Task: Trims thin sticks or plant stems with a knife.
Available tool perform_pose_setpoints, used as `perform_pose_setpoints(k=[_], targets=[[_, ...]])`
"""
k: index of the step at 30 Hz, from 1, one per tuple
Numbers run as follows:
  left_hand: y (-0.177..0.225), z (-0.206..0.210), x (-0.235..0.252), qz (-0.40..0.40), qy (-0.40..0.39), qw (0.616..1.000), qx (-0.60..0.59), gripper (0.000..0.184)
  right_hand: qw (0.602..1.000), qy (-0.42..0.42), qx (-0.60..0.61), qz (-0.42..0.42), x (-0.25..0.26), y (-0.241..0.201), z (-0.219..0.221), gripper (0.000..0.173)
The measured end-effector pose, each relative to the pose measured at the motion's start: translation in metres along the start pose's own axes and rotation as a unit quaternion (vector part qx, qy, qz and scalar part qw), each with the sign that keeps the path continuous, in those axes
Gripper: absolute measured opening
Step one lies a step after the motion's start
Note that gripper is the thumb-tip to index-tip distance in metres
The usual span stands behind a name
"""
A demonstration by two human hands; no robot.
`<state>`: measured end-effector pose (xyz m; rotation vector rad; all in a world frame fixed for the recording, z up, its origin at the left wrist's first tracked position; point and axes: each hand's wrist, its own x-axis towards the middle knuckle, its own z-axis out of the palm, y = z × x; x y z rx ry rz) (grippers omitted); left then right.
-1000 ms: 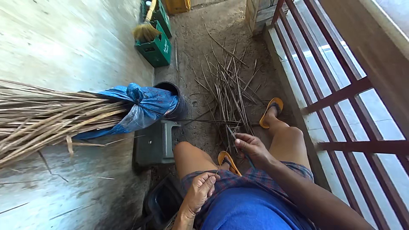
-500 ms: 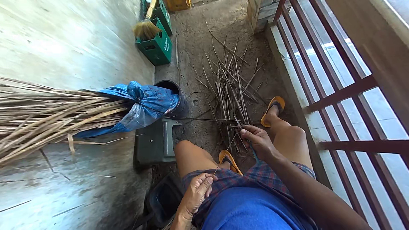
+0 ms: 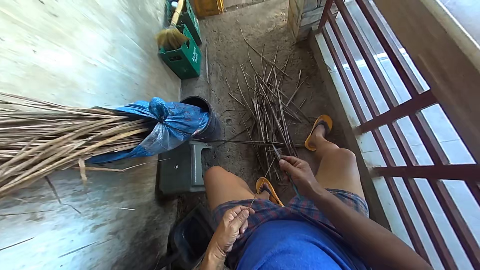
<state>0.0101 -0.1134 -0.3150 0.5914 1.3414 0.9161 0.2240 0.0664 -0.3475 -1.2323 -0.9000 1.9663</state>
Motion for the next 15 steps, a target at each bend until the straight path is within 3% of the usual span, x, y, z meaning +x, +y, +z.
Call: perform_pose_setpoints(k=[6, 13, 15], targets=[[0.006, 0.007, 0.006, -0.034, 0.022, 0.998, -0.046, 0.025, 0.971, -0.23, -0.043, -0.052, -0.027, 0.028, 0.021, 0.029], [0.019, 0.025, 0.019, -0.003, 0.087, 0.991, -0.098, 0.022, 0.94, -0.319, -0.1, -0.07, -0.028, 0.03, 0.029, 0.029], [0.019, 0.029, 0.021, -0.001, 0.096, 0.99, -0.106, 0.019, 0.943, -0.311, -0.103, -0.063, -0.028, 0.033, 0.03, 0.028]])
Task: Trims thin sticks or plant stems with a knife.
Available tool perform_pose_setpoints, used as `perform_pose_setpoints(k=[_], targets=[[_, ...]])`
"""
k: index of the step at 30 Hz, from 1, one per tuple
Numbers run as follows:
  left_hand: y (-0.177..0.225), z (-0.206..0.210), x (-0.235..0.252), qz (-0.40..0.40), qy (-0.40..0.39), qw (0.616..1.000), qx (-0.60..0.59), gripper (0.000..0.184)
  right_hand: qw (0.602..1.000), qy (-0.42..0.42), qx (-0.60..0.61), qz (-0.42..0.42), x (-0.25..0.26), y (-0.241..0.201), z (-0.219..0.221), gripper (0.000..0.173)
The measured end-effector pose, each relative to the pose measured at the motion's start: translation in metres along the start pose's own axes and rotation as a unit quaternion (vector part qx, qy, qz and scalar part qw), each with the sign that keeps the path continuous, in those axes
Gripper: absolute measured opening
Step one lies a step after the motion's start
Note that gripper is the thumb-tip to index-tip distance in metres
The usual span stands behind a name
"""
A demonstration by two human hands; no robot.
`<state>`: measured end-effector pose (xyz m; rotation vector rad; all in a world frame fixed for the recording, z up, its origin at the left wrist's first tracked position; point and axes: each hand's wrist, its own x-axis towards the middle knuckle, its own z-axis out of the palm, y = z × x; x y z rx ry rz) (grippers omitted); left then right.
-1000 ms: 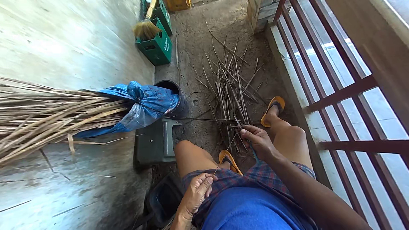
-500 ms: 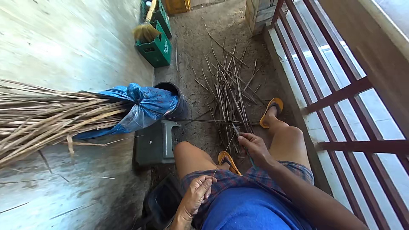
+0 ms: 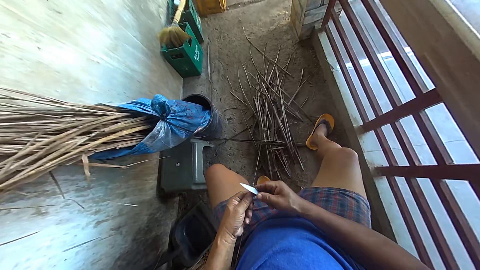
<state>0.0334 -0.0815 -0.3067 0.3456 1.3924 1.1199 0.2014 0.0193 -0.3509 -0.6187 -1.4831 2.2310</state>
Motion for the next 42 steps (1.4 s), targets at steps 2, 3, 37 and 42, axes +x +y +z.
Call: perform_pose_setpoints(k=[2, 3, 37, 42], targets=[[-0.002, 0.0, 0.0, 0.004, 0.009, 1.0, 0.005, 0.017, 1.0, 0.016, 0.005, 0.017, 0.0, 0.0, -0.001, 0.028], [-0.002, 0.0, 0.0, 0.008, 0.011, 1.0, 0.011, 0.017, 1.0, 0.018, 0.004, 0.022, 0.0, -0.001, -0.002, 0.028], [0.003, 0.001, -0.002, 0.047, -0.02, 0.992, 0.113, 0.025, 0.981, 0.136, 0.135, 0.013, 0.011, -0.012, -0.014, 0.035], [0.001, 0.001, 0.002, 0.09, -0.017, 0.989, 0.12, 0.02, 0.983, 0.122, 0.136, 0.026, 0.012, -0.019, -0.017, 0.032]])
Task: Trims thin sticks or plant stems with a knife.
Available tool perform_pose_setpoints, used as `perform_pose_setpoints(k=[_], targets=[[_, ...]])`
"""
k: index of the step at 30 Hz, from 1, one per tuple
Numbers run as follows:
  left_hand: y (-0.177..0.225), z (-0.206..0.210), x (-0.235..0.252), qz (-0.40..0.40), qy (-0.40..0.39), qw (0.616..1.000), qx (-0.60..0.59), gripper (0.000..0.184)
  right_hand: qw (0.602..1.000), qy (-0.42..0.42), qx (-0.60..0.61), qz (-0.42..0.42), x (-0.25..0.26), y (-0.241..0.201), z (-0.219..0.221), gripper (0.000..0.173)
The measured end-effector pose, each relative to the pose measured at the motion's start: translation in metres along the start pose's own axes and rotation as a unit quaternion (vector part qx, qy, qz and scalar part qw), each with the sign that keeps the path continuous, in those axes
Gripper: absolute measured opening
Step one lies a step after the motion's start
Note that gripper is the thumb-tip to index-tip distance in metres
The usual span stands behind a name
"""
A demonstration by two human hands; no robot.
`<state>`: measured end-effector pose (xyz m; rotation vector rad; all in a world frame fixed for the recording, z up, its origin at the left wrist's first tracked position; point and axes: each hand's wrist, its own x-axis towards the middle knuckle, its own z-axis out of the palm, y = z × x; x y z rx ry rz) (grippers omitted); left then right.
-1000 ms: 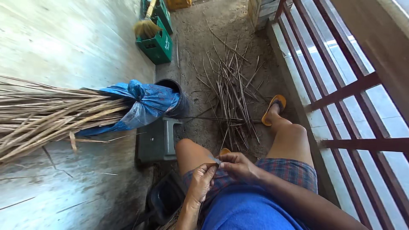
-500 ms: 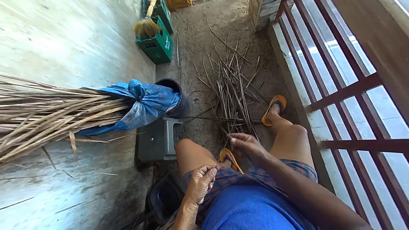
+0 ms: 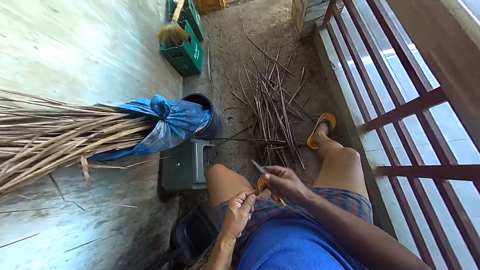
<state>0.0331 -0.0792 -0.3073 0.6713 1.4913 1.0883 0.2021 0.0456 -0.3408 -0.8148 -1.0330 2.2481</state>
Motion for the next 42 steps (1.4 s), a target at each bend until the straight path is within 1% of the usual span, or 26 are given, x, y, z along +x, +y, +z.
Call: perform_pose_setpoints(k=[2, 3, 5, 7, 9, 11, 14, 15, 19, 20, 23, 25, 28, 30, 33, 35, 36, 38, 39, 40, 42], targets=[[-0.003, -0.006, -0.004, -0.001, -0.007, 1.0, 0.005, 0.019, 0.998, 0.066, 0.002, 0.01, 0.008, -0.017, -0.013, 0.027], [-0.004, -0.007, -0.005, -0.003, -0.007, 1.0, 0.005, 0.019, 0.996, 0.087, 0.007, 0.015, 0.011, -0.022, -0.019, 0.026], [-0.005, -0.006, -0.006, -0.007, -0.005, 1.0, 0.007, 0.019, 0.997, 0.076, 0.001, 0.024, 0.011, -0.024, -0.022, 0.026], [-0.005, -0.004, -0.005, -0.005, -0.004, 1.0, 0.003, 0.019, 0.999, 0.027, -0.017, 0.029, 0.004, -0.017, -0.013, 0.032], [-0.003, -0.003, -0.004, 0.003, -0.005, 1.0, 0.0, 0.019, 0.999, -0.002, -0.02, 0.031, 0.0, -0.013, -0.006, 0.032], [-0.001, -0.006, -0.004, 0.008, -0.003, 1.0, 0.003, 0.019, 0.999, 0.014, -0.021, 0.024, 0.004, -0.017, -0.009, 0.029], [0.0, -0.012, -0.005, 0.012, -0.005, 1.0, 0.017, 0.019, 0.996, 0.083, -0.018, 0.023, 0.015, -0.024, -0.023, 0.026], [-0.001, -0.012, -0.004, 0.015, -0.004, 1.0, 0.019, 0.019, 0.996, 0.082, -0.022, 0.025, 0.015, -0.022, -0.024, 0.026], [-0.004, -0.013, -0.003, 0.015, -0.002, 1.0, 0.025, 0.018, 0.997, 0.014, -0.071, 0.021, 0.003, -0.009, -0.014, 0.033], [-0.005, -0.013, -0.003, 0.019, -0.004, 0.999, 0.026, 0.018, 0.997, 0.02, -0.077, 0.019, 0.004, -0.012, -0.014, 0.032], [-0.006, -0.016, -0.006, 0.026, -0.005, 0.999, 0.043, 0.019, 0.994, 0.077, -0.076, 0.034, 0.015, -0.025, -0.026, 0.026], [-0.006, -0.016, -0.004, 0.024, 0.001, 0.999, 0.044, 0.019, 0.994, 0.06, -0.085, 0.035, 0.015, -0.021, -0.028, 0.028], [-0.008, -0.018, -0.004, 0.024, 0.002, 0.998, 0.05, 0.018, 0.995, 0.014, -0.081, 0.053, 0.003, -0.01, -0.017, 0.03], [-0.01, -0.019, -0.005, 0.025, 0.001, 0.998, 0.057, 0.018, 0.995, 0.026, -0.08, 0.058, 0.003, -0.011, -0.015, 0.029], [-0.012, -0.021, -0.009, 0.027, 0.008, 0.997, 0.073, 0.018, 0.987, 0.084, -0.128, 0.041, 0.014, -0.017, -0.03, 0.027], [-0.009, -0.022, -0.007, 0.027, 0.014, 0.995, 0.091, 0.018, 0.967, 0.089, -0.239, -0.008, 0.016, -0.009, -0.036, 0.028], [-0.009, -0.024, -0.007, 0.023, 0.014, 0.994, 0.104, 0.018, 0.947, 0.086, -0.308, -0.039, 0.014, -0.004, -0.037, 0.03], [-0.008, -0.026, -0.005, 0.02, 0.006, 0.992, 0.128, 0.017, 0.891, 0.071, -0.434, -0.115, 0.013, 0.001, -0.041, 0.034], [-0.009, -0.027, -0.005, 0.023, 0.0, 0.99, 0.139, 0.017, 0.873, 0.063, -0.465, -0.133, 0.013, 0.001, -0.042, 0.035], [-0.009, -0.029, -0.006, 0.024, -0.003, 0.988, 0.15, 0.017, 0.865, 0.055, -0.479, -0.134, 0.014, 0.002, -0.042, 0.037], [-0.008, -0.03, -0.008, 0.028, -0.01, 0.984, 0.176, 0.017, 0.851, 0.03, -0.51, -0.12, 0.015, -0.002, -0.044, 0.049]])
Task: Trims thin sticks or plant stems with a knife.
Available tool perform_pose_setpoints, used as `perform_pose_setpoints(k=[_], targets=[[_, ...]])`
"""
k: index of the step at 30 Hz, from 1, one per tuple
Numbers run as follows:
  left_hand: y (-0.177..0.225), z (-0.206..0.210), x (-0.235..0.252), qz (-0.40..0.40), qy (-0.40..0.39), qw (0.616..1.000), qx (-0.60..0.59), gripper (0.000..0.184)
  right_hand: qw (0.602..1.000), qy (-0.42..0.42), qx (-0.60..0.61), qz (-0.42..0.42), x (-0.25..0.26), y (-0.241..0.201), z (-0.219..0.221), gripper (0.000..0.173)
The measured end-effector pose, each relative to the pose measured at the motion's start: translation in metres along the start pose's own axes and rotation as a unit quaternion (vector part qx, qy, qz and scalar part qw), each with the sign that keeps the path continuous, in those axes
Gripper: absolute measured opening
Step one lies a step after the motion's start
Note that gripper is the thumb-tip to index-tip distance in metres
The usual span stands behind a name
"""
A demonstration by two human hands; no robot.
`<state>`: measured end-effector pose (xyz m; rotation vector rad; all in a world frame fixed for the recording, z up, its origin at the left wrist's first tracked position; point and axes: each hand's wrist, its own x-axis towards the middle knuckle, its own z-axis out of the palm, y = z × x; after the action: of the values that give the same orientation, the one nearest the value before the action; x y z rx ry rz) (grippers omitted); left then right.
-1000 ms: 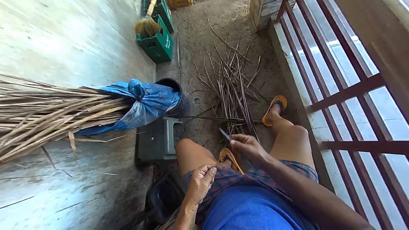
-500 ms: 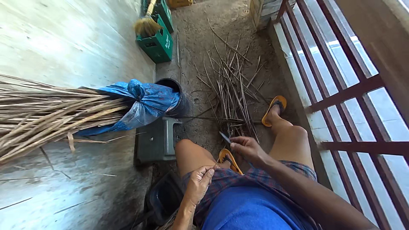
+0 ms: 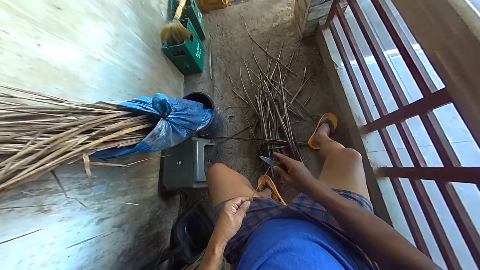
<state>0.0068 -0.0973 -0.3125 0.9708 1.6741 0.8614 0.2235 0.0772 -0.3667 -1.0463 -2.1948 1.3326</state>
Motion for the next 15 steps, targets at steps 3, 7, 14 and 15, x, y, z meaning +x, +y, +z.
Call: perform_pose_setpoints(k=[3, 7, 14, 15], targets=[[0.003, -0.004, -0.001, 0.005, 0.0, 0.999, 0.04, 0.018, 0.996, -0.088, -0.009, -0.003, 0.005, 0.001, -0.013, 0.054], [0.005, -0.008, 0.0, -0.005, -0.018, 0.993, 0.118, 0.021, 0.984, -0.175, -0.028, -0.03, 0.01, 0.009, -0.026, 0.04], [0.01, -0.009, 0.007, -0.014, -0.068, 0.968, 0.241, 0.026, 0.962, -0.22, -0.14, -0.078, 0.01, 0.016, -0.031, 0.042], [0.013, -0.011, 0.008, -0.019, -0.075, 0.964, 0.253, 0.026, 0.976, -0.202, -0.061, -0.048, 0.008, 0.018, -0.032, 0.041]])
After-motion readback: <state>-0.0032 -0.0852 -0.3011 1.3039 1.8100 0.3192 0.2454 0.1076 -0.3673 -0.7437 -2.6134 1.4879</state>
